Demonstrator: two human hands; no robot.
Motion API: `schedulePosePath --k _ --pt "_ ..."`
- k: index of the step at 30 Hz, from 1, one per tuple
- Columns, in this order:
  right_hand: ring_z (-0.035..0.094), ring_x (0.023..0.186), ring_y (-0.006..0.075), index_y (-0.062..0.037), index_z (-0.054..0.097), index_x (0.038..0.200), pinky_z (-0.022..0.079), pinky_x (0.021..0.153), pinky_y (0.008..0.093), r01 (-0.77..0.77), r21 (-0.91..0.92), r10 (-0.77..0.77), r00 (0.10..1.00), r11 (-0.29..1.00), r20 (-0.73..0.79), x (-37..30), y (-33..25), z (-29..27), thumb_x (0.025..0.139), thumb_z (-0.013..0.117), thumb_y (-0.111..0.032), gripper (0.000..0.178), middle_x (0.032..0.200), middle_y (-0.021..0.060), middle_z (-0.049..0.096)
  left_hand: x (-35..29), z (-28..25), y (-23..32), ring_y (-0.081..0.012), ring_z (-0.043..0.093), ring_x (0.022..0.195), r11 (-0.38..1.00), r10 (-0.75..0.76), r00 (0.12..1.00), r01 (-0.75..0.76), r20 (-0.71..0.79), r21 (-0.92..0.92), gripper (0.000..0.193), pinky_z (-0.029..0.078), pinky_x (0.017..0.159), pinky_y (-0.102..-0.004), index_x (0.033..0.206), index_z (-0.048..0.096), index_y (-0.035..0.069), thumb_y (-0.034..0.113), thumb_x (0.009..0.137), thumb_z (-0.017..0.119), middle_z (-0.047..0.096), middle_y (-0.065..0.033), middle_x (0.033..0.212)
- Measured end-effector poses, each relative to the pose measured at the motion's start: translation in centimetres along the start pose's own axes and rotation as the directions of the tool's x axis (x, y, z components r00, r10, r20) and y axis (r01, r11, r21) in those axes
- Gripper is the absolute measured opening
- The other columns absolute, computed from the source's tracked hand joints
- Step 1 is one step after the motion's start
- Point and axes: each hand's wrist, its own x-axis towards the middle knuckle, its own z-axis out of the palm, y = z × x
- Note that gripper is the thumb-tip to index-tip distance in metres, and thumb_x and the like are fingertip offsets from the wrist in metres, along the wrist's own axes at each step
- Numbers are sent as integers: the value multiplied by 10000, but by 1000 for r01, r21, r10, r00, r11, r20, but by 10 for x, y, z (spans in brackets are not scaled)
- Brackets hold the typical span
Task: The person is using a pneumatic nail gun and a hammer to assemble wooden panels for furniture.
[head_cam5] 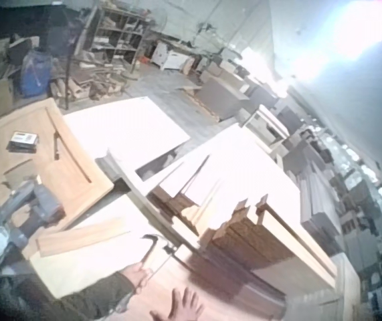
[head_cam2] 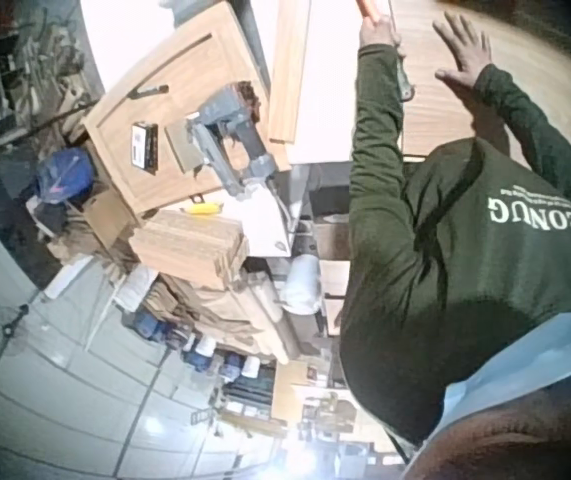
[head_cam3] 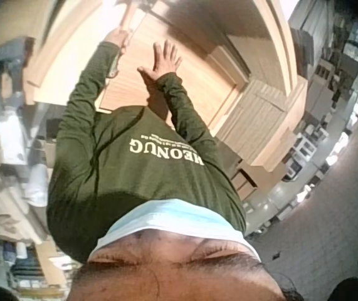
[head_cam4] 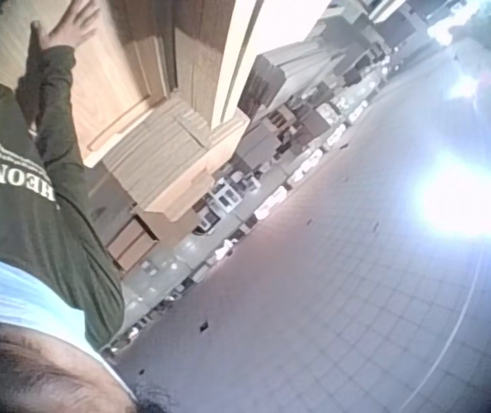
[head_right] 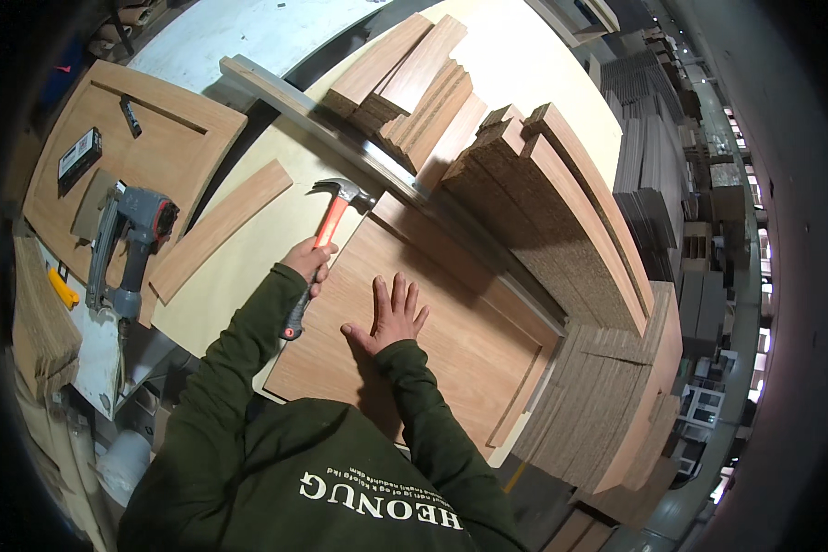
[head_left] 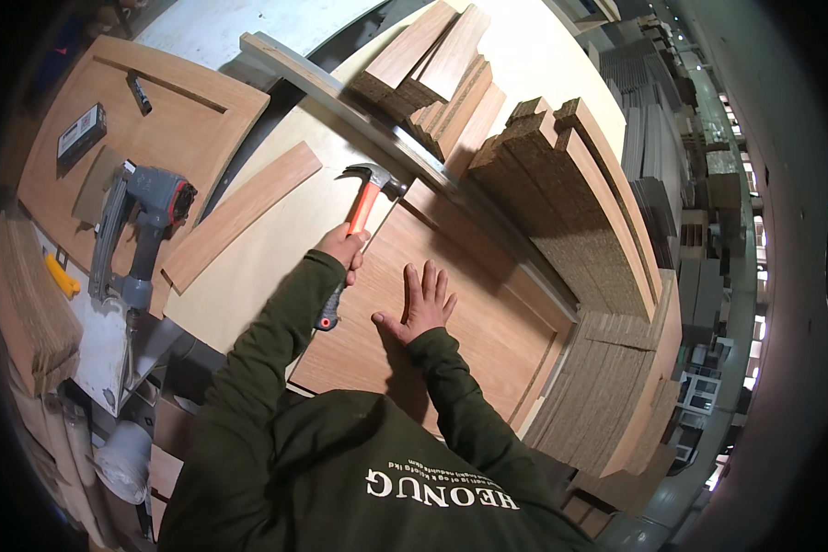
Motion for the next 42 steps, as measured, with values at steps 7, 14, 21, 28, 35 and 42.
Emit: schedulePosePath --k 7,14,21,28,35,42 --pt "-22 1316 368 -204 195 1369 3 953 643 15 -6 -15 1000 1000 9 2 -5 3 585 587 -661 989 1444 126 43 1 12 -4 -113 404 333 989 47 990 -27 -136 146 247 373 315 -255 968 444 56 283 869 447 449 -40 552" --pt "-25 1318 364 -203 208 1367 0 962 631 12 17 -12 1000 1000 -5 2 -3 0 579 597 -655 989 1446 119 45 -29 -26 16 -253 527 827 264 737 656 -62 -160 963 364 438 708 -422 1042 510 63 236 742 623 527 -119 908" --pt "-13 1317 365 -221 213 1364 13 958 639 5 26 -4 999 1000 -48 -9 5 2 582 603 -633 967 1443 125 60 -64 -110 16 -319 475 1008 58 765 609 263 -212 963 515 410 809 -420 1109 496 97 191 640 686 503 -141 1069" --pt "12 1323 338 -222 191 1369 36 995 607 -35 116 40 998 993 -40 -20 11 1 664 571 -558 869 1443 124 55 -111 -90 -32 -207 489 889 396 809 565 -320 -162 861 631 415 799 -336 1241 410 33 5 648 625 483 -127 1035" --pt "73 1319 309 -226 258 1347 111 996 592 -291 170 317 935 941 -157 -91 58 11 649 614 -523 838 1428 105 131 -123 -33 -64 -235 523 849 262 750 658 -390 68 883 520 438 738 -319 1101 521 -4 82 617 689 511 -120 914" --pt "365 1181 318 -12 427 1215 279 991 443 -677 192 621 476 711 -622 -235 206 39 642 672 -400 734 1257 175 415 -96 26 -24 -265 532 857 204 801 597 -324 33 924 521 445 747 -336 1073 538 18 223 628 716 525 -144 922"
